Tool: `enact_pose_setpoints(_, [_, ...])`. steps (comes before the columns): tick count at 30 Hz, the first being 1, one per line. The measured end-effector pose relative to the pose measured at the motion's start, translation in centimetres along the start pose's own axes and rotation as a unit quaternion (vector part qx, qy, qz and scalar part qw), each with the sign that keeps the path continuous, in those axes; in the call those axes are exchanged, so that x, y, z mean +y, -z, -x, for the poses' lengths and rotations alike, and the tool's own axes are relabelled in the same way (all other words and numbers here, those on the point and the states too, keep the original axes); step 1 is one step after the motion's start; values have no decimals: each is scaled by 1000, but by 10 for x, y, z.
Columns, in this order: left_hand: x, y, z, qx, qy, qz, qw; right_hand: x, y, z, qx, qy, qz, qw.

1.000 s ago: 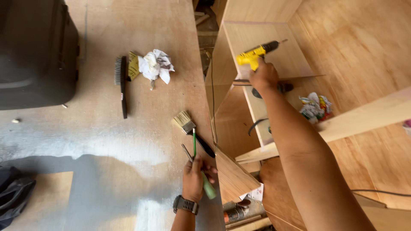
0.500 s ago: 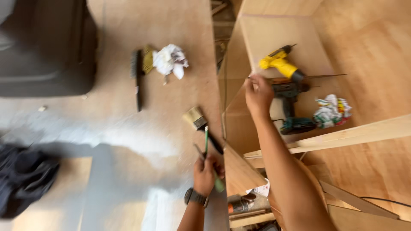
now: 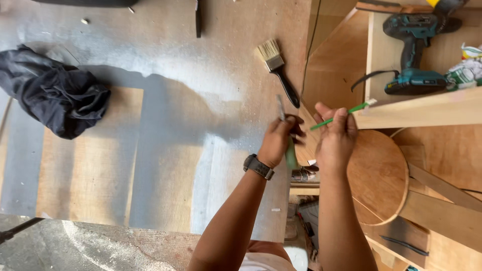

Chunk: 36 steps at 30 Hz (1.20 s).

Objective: The person cleans a large decorative wood piece using a brush and a small hand tool, then picks up and inspects a round wooden board and handles a power drill and an angle grinder.

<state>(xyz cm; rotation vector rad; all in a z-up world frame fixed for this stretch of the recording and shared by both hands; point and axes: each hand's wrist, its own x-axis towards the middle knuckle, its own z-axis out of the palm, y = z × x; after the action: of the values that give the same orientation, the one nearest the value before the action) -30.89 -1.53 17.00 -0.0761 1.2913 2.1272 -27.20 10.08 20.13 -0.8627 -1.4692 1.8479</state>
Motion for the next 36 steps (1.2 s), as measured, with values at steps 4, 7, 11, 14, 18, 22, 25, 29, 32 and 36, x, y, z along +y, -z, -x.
enact_pose_setpoints(4, [11,2,12,46,-28,3,999,-38,-12,46,-82,-18,195,977])
enact_pose_setpoints(7, [42,-5,22,22,-29,13,999,-34,-29,63,-209,42,446,869])
enact_pose_setpoints(11, [61,1,13,-60,56,-47,995,-27,-37,57,-205,120,477,846])
enact_pose_setpoints(14, [72,23,-12,-102,9,-183,978,11,-16,17,-137,22,394,909])
enact_pose_setpoints(18, [85,79,-54,-18,-209,-361,908,-12,-47,-38,27,-92,225,970])
enact_pose_setpoints(22, [55,133,-90,42,-237,-401,884,-34,-31,-146,116,-16,219,969])
enact_pose_setpoints(25, [47,133,-84,76,-253,-391,882,-67,-28,-210,194,19,345,918])
enact_pose_setpoints(29, [44,133,-82,90,-250,-406,874,-90,10,-295,308,30,559,769])
enact_pose_setpoints(32, [42,141,-84,69,-262,-421,866,-85,26,-333,351,-18,574,739])
enact_pose_setpoints(36, [39,141,-85,50,-283,-415,863,-74,32,-344,385,-110,555,729])
